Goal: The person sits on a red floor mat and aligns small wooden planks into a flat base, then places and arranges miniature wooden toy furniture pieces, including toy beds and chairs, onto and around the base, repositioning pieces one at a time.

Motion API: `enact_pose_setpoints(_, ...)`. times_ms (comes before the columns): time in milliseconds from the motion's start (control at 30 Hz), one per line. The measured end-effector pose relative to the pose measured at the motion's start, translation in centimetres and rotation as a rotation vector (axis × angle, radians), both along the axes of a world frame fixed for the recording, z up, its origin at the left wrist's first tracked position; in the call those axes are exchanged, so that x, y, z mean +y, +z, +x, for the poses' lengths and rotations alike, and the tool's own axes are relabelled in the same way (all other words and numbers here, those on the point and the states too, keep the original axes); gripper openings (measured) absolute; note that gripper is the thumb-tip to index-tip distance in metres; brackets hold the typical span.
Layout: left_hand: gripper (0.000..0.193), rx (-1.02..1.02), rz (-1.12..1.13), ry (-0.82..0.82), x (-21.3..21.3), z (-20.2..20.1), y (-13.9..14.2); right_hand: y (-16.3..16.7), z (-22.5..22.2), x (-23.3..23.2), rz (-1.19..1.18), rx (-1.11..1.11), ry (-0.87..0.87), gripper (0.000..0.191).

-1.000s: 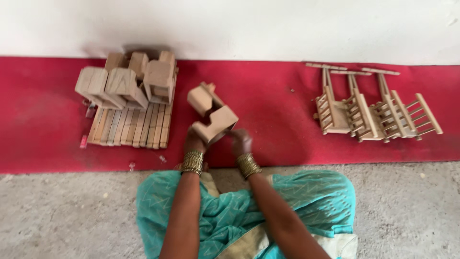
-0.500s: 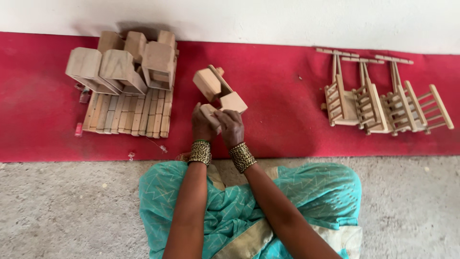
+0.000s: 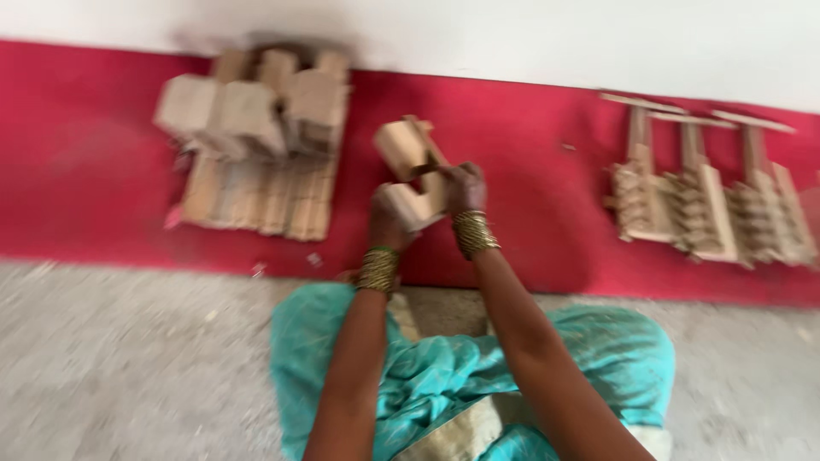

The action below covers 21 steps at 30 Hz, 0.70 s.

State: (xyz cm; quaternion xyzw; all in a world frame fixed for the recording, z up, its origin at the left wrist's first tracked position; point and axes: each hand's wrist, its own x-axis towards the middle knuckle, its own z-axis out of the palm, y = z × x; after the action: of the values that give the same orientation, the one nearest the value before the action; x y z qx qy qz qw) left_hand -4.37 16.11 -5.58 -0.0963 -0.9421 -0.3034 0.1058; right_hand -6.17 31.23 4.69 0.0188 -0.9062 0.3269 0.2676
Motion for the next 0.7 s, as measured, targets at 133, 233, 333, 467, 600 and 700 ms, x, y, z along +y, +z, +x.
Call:
enact_pose_setpoints(133, 0.134, -0.061, 0.037, 0.074, -0.3, 0.2, 1.6, -0.8, 2.1, -1.3, -0.072, 0.168, 0.174, 0.014)
enact_pose_setpoints(233, 0.136, 0.143, 0.076, 0.026, 0.2, 0.8, 3.5, -1.4, 3.7, 0.3, -0.107, 0.111, 0.240, 0.022)
enact_pose_setpoints(333, 0.127, 0.196, 0.250, 0.026, 1.6, 0.5, 5.3, -2.0, 4.2, 2.6, -0.109, 0.037, 0.122, 0.024)
enact_pose_setpoints(467, 0.095, 0.327, -0.039, 0.044, 3.2, -0.8, 6.6, -2.6, 4.2, 5.9, -0.314, -0.054, -0.055, 0.010)
enact_pose_setpoints(600, 0.037, 0.165, -0.168, -0.113, 5.9, -2.7, 7.7, -2.6, 3.7, 10.1, -0.899, -0.087, -0.181, 0.023)
enact_pose_setpoints(700, 0.065, 0.415, -0.285, -0.278, 8.2, -1.4, 7.4, -2.4, 3.9, 12.7, -1.284, -0.043, -0.277, 0.019)
